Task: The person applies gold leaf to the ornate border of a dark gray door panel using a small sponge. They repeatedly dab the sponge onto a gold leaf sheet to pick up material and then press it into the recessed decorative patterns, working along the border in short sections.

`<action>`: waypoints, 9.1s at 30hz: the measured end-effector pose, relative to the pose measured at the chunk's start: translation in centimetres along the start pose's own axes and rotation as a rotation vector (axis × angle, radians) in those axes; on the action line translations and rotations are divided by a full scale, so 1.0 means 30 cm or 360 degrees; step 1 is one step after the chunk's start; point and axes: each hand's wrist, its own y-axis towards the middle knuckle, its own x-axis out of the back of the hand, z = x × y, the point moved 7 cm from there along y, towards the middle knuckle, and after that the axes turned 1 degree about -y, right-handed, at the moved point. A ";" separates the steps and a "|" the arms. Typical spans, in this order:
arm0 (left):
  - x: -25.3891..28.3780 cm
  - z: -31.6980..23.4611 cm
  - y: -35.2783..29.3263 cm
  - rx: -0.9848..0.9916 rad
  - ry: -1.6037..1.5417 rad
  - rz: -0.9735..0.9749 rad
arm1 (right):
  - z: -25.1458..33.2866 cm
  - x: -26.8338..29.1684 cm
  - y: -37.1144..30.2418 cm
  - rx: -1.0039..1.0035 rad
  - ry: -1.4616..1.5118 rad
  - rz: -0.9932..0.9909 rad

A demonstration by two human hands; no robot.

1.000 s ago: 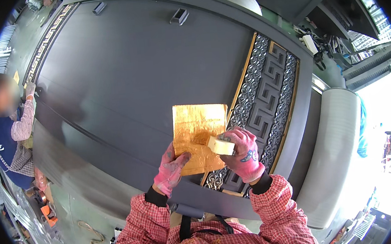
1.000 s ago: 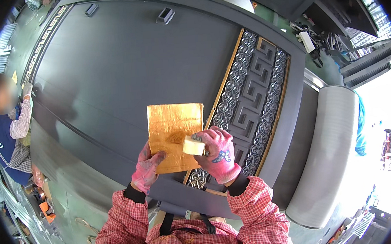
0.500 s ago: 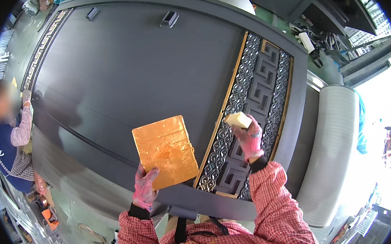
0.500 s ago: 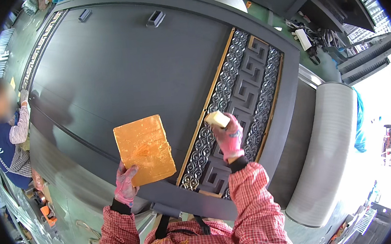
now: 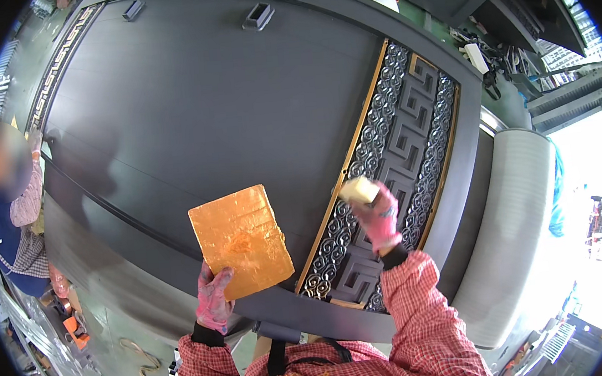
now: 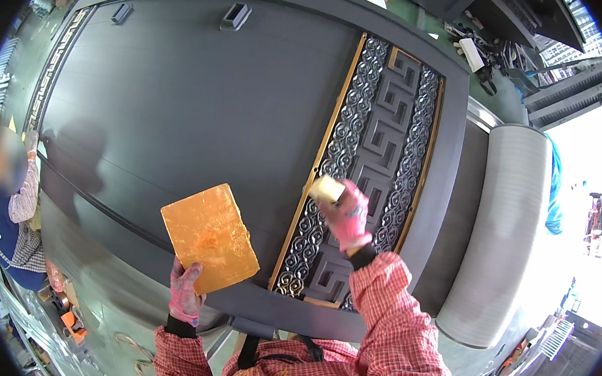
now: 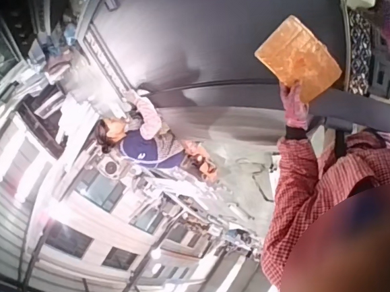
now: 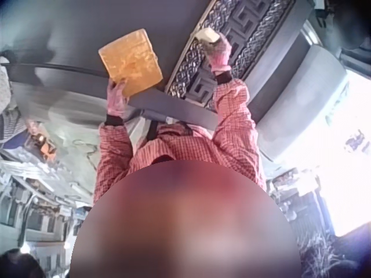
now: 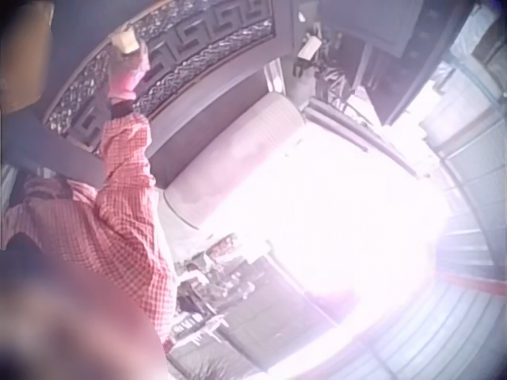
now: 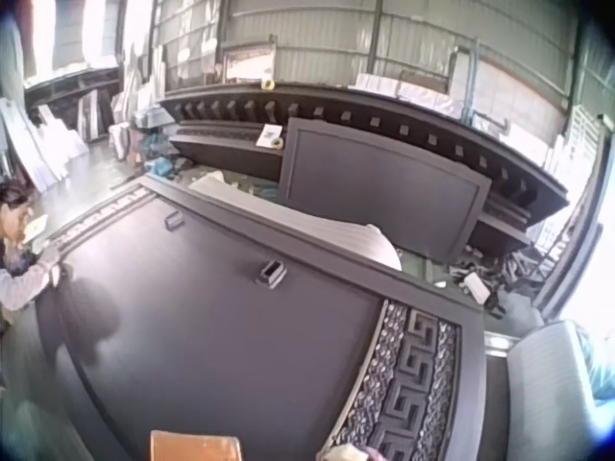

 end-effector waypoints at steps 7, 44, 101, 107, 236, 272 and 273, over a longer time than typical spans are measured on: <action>-0.025 -0.020 0.014 -0.0010 0.0006 0.0010 | -0.048 -0.014 0.132 -0.0147 -0.0622 -0.0036; 0.023 -0.037 0.003 -0.0044 0.0070 0.0020 | 0.138 -0.094 -0.318 0.0229 -0.0743 0.0408; 0.026 -0.095 -0.247 0.0008 -0.0017 0.0316 | 0.556 0.219 -0.492 -0.0299 0.0366 0.0087; -0.014 -0.047 -0.269 0.0080 -0.0013 0.0481 | 0.741 0.033 -0.476 0.0511 -0.0184 0.0262; -1.251 1.008 -0.927 -0.0424 -0.0216 -0.0286 | -0.366 1.920 -0.093 -0.0069 0.0687 0.0567; -1.909 0.963 -0.175 -0.0751 -0.1028 -0.0824 | 0.286 1.027 0.715 0.1961 0.0204 0.2530; -1.913 0.991 -0.169 -0.0761 -0.1042 -0.0928 | 0.287 0.996 0.760 0.1905 0.0275 0.2598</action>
